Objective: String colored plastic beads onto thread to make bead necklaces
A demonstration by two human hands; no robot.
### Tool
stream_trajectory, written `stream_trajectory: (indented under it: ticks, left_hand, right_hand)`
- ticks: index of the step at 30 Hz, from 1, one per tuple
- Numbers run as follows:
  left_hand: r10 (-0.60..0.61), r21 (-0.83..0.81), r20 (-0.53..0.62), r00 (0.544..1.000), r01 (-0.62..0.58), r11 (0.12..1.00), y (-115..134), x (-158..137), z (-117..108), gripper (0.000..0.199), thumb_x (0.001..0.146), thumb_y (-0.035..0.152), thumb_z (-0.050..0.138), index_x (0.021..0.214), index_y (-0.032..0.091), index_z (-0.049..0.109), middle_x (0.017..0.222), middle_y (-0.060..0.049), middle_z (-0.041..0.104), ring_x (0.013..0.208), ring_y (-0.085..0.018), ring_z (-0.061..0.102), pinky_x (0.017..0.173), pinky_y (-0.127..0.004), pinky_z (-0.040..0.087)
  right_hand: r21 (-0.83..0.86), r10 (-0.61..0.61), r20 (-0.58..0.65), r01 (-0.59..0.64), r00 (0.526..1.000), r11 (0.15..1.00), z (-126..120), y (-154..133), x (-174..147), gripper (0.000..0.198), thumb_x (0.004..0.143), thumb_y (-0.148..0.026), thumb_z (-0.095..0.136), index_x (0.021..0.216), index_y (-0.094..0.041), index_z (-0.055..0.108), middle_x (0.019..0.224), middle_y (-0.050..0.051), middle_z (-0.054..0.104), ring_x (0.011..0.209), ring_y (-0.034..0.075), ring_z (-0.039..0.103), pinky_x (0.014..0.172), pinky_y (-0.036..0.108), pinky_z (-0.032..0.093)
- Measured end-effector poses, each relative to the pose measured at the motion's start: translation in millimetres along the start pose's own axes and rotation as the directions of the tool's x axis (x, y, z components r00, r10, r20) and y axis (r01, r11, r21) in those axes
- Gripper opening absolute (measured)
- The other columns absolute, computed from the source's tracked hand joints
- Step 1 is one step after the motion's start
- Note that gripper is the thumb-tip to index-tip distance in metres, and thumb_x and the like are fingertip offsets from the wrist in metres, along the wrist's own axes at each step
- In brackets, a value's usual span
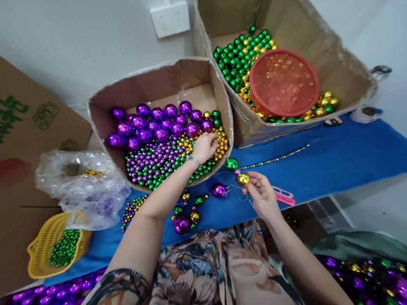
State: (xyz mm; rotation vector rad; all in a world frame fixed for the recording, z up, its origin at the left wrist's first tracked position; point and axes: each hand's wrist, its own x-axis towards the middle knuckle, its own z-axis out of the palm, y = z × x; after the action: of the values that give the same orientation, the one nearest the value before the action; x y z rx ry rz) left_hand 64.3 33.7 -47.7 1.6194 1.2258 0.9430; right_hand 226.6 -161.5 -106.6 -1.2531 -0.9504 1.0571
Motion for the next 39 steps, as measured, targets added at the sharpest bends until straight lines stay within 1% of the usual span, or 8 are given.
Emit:
stream_trajectory:
  ticks: [2, 5, 8, 18, 27, 32, 35, 39]
  left_hand:
    - [-0.079, -0.268, -0.001, 0.997, 0.076, 0.960, 4, -14, -11, 0.012, 0.073, 0.018, 0.071, 0.085, 0.020, 0.071, 0.082, -0.003, 0.066, 0.084, -0.018, 0.062, 0.085, -0.030, 0.046]
    - [-0.180, -0.618, 0.144, 0.973, 0.231, 0.751, 13, -40, -30, 0.027, 0.075, 0.032, 0.074, 0.098, 0.018, 0.070, 0.083, -0.004, 0.069, 0.076, -0.014, 0.064, 0.073, -0.027, 0.049]
    - [-0.206, -0.692, 0.241, 0.948, 0.317, 0.649, 20, -64, -42, 0.030, 0.075, 0.033, 0.077, 0.100, 0.017, 0.070, 0.086, -0.005, 0.070, 0.078, -0.014, 0.066, 0.070, -0.025, 0.050]
    - [-0.235, -0.750, 0.289, 0.928, 0.372, 0.547, 20, -90, -47, 0.028, 0.077, 0.031, 0.077, 0.099, 0.016, 0.068, 0.085, -0.004, 0.069, 0.077, -0.012, 0.066, 0.069, -0.025, 0.052]
    - [-0.243, -0.795, 0.222, 0.944, 0.320, 0.516, 19, -94, -43, 0.029, 0.071, 0.024, 0.081, 0.095, 0.017, 0.067, 0.077, 0.001, 0.066, 0.074, -0.011, 0.067, 0.074, -0.026, 0.053]
    - [-0.246, -0.794, 0.178, 0.953, 0.287, 0.536, 20, -95, -41, 0.029, 0.068, 0.022, 0.083, 0.092, 0.017, 0.066, 0.078, 0.001, 0.066, 0.073, -0.011, 0.067, 0.075, -0.027, 0.054]
    - [-0.222, -0.769, 0.137, 0.965, 0.245, 0.590, 19, -95, -41, 0.033, 0.065, 0.024, 0.085, 0.090, 0.016, 0.067, 0.077, 0.001, 0.066, 0.072, -0.012, 0.067, 0.072, -0.027, 0.054]
    - [-0.134, -0.642, 0.008, 0.991, 0.108, 0.759, 17, -96, -37, 0.033, 0.062, 0.026, 0.087, 0.086, 0.016, 0.068, 0.074, 0.002, 0.065, 0.066, -0.009, 0.063, 0.065, -0.022, 0.053]
  right_hand:
    - [-0.043, -0.006, -0.002, 0.006, 1.000, 0.999, -2, 0, -1, 0.037, 0.088, -0.042, 0.060, 0.118, -0.023, 0.052, 0.087, 0.001, 0.062, 0.069, 0.012, 0.062, 0.067, 0.029, 0.056]
    - [-0.074, -0.002, -0.003, 0.002, 1.000, 0.997, -2, -1, -3, 0.036, 0.089, -0.041, 0.059, 0.119, -0.023, 0.053, 0.085, 0.000, 0.061, 0.069, 0.012, 0.062, 0.067, 0.029, 0.057]
    - [-0.076, 0.015, 0.011, -0.014, 1.000, 0.997, 1, -3, -4, 0.037, 0.088, -0.042, 0.060, 0.118, -0.023, 0.054, 0.084, 0.000, 0.060, 0.069, 0.012, 0.063, 0.067, 0.029, 0.057]
    - [-0.157, -0.016, 0.050, 0.023, 0.999, 0.987, 7, -12, -6, 0.035, 0.089, -0.042, 0.058, 0.118, -0.022, 0.053, 0.086, 0.001, 0.061, 0.068, 0.011, 0.063, 0.065, 0.028, 0.058]
    - [-0.153, -0.003, 0.059, 0.012, 0.998, 0.988, 8, -16, -8, 0.035, 0.088, -0.041, 0.059, 0.117, -0.022, 0.055, 0.085, 0.000, 0.061, 0.067, 0.012, 0.064, 0.065, 0.028, 0.058]
    - [-0.137, 0.009, 0.054, -0.002, 0.998, 0.991, 9, -15, -7, 0.035, 0.087, -0.041, 0.061, 0.116, -0.022, 0.056, 0.085, 0.000, 0.062, 0.067, 0.011, 0.065, 0.066, 0.027, 0.058]
    - [-0.153, 0.003, 0.049, 0.004, 0.999, 0.988, 8, -16, -8, 0.036, 0.087, -0.042, 0.061, 0.116, -0.022, 0.056, 0.085, 0.000, 0.062, 0.067, 0.011, 0.065, 0.066, 0.027, 0.058]
    - [-0.216, 0.004, 0.019, 0.001, 1.000, 0.976, 6, -17, -11, 0.036, 0.089, -0.043, 0.058, 0.119, -0.022, 0.056, 0.089, 0.001, 0.062, 0.072, 0.012, 0.066, 0.070, 0.028, 0.058]
